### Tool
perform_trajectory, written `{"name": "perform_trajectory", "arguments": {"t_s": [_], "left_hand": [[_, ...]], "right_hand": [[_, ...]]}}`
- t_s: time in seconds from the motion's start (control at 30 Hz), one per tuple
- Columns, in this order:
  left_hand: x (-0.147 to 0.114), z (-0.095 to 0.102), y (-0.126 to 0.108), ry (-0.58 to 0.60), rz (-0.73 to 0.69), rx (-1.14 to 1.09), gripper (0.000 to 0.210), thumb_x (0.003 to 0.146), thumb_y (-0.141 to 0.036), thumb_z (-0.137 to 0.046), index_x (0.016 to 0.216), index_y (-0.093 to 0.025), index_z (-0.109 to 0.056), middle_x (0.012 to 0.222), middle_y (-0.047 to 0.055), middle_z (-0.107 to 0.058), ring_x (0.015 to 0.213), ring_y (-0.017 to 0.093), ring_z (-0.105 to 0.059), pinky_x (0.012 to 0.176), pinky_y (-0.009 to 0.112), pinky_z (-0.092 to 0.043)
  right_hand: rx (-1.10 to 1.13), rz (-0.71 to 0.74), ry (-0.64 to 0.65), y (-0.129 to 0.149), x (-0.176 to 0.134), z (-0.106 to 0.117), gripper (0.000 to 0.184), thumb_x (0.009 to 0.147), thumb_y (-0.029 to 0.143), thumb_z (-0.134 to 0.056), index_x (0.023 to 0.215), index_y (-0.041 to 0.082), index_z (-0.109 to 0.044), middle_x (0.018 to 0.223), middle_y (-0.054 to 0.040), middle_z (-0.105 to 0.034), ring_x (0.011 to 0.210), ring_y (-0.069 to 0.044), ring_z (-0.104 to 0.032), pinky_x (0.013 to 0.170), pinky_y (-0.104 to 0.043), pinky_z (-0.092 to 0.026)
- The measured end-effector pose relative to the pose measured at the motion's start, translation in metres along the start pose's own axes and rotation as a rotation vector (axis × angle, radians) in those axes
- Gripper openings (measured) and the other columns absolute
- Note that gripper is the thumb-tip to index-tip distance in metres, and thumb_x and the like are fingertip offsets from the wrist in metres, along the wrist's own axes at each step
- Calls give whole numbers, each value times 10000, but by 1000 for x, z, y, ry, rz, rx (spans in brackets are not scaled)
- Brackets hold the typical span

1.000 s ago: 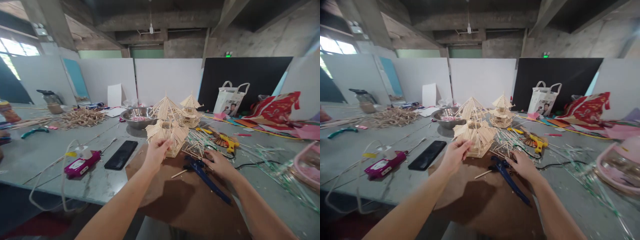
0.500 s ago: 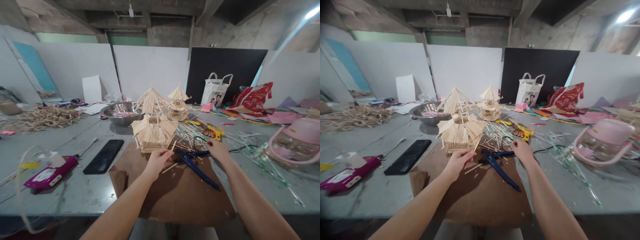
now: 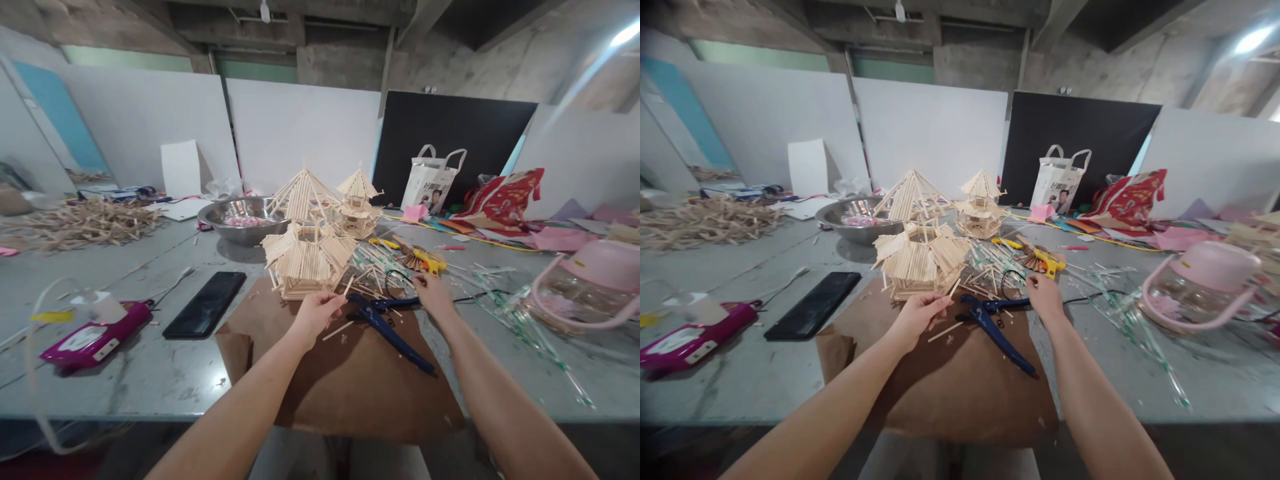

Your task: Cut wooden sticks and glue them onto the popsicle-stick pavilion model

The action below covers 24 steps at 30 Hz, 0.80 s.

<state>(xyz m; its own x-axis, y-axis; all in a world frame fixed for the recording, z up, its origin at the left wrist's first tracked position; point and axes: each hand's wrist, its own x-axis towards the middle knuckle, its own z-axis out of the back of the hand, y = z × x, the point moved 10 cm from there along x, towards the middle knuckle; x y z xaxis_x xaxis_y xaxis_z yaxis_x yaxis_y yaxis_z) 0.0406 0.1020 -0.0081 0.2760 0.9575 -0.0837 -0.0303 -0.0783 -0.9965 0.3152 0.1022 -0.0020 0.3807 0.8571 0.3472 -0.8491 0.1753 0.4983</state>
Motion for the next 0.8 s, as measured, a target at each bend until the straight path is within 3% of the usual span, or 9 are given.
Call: {"name": "perform_trajectory", "arguments": {"t_s": [0.23,0.47,0.67,0.8], "left_hand": [[5,-7,12,81,31,18,252,595,-359,-607,649,-114,-584,465,-39,-496,266,8,-286,301,177,-126],[5,-8,22,152,134,-205,315,561,-396,-639,680,-109,-588,475,-44,-473,276,3,-284,300,182,-125],[1,-14,22,206,154,-253,294,572,-386,-638,667,-111,-595,474,-40,-471,282,1,-281,310,186,-110],[0,-14,20,201,145,-266,282,576,-377,-641,672,-115,-603,479,-36,-478,288,0,-282,311,185,-113]], "right_hand": [[11,-281,-144,-55,17,13,377,723,247,-358,996,74,-551,942,-156,-602,883,-242,-545,722,-319,-392],[10,-439,-96,-87,45,7,293,666,315,-478,822,110,-618,792,-189,-612,806,-314,-562,645,-394,-391],[150,-457,-72,-100,63,0,365,544,329,-626,898,247,-593,689,-65,-604,692,-260,-574,592,-374,-396],[345,-502,-93,-107,67,-5,348,476,259,-667,814,218,-601,476,5,-495,487,-201,-530,454,-328,-390]]}}
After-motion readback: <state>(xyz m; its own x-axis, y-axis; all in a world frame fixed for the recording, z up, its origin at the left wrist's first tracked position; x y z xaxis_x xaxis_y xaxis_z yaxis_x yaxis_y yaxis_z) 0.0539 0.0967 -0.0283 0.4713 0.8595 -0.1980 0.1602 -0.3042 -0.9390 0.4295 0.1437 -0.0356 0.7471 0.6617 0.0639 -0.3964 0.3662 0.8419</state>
